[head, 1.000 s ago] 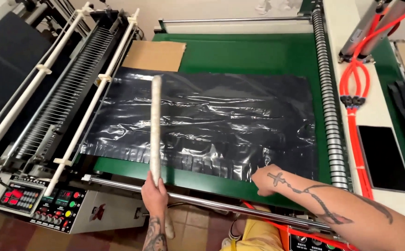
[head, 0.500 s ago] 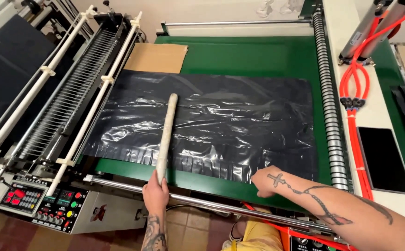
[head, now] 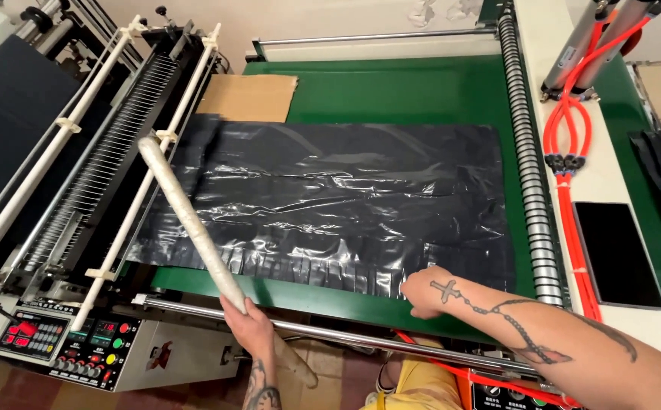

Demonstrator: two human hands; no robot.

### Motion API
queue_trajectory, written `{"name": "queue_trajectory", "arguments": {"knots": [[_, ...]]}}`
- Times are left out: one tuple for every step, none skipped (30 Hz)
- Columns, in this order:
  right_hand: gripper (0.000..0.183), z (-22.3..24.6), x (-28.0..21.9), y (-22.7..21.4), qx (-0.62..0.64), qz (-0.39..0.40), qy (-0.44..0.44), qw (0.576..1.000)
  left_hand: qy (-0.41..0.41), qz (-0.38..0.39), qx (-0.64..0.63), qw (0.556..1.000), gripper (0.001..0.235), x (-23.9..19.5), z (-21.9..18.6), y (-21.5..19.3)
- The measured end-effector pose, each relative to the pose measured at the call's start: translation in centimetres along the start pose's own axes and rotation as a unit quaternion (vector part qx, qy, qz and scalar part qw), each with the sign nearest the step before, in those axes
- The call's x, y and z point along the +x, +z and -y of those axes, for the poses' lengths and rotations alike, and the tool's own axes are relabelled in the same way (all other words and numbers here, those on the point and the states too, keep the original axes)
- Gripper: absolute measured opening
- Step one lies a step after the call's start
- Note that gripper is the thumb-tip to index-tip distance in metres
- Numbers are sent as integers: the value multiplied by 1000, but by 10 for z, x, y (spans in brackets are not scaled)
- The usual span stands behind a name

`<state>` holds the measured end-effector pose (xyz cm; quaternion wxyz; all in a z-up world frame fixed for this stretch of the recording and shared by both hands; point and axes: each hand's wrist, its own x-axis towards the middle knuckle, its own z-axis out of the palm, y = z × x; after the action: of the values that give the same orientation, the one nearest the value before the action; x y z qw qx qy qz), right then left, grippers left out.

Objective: Using a plastic tube to smooth and guide black plastic bags on a conveyor belt of a bag-making machine.

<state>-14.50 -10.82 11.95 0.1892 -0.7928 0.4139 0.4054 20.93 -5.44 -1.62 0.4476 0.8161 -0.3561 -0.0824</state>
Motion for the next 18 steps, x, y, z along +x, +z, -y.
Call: {"name": "queue_trajectory", "arguments": {"knots": [[43, 0, 2, 0, 10, -12, -3, 1000, -10, -14, 9, 1000, 62, 1, -3, 0], [43, -1, 3, 0, 10, -13, -4, 1000, -10, -15, 9, 1000, 62, 1, -6, 0], [40, -2, 4, 1, 10, -22, -13, 1000, 1, -7, 53, 999, 60, 2, -8, -1], [37, -2, 5, 1, 9, -31, -23, 999, 12, 1, 96, 995, 58, 2, -11, -1], [37, -2, 4, 1, 12, -33, -22, 999, 15, 1, 96, 995, 58, 3, -1, 3], [36, -2, 4, 0, 9, -63, -38, 997, 80, -7, 126, 989, 58, 3, 8, 7], [35, -2, 2, 0, 6, -92, -52, 994, 144, -14, 155, 977, 57, 2, 17, 12], [35, -1, -1, -3, 9, -93, -51, 994, 147, -12, 155, 977, 57, -8, 18, 16], [40, 0, -4, -6, 12, -149, -111, 983, 168, 20, 165, 972, 57, -19, 19, 20], [45, 1, -6, -8, 15, -204, -170, 964, 189, 53, 175, 965, 56, -30, 21, 24], [45, 4, -3, -5, 19, -204, -169, 964, 192, 56, 176, 964, 56, -49, 17, 28], [47, 7, 0, -1, 19, -293, -251, 922, 239, 109, 143, 954, 58, -68, 13, 32], [50, 8, 3, 1, 15, -378, -328, 865, 284, 160, 107, 939, 60, -87, 8, 37], [50, 7, 8, 4, 16, -379, -326, 866, 286, 161, 106, 939, 60, -106, -12, 40], [46, 6, 12, 7, 2, -365, -278, 888, 279, 265, 102, 917, 59, -128, -31, 41], [43, 6, 16, 10, -13, -350, -228, 908, 270, 366, 96, 885, 58, -150, -49, 42], [43, 2, 21, 14, -15, -351, -229, 908, 270, 364, 95, 887, 58, -162, -66, 44], [44, -2, 25, 17, -20, -254, -141, 956, 338, 386, 93, 853, 57, -174, -82, 45]]}}
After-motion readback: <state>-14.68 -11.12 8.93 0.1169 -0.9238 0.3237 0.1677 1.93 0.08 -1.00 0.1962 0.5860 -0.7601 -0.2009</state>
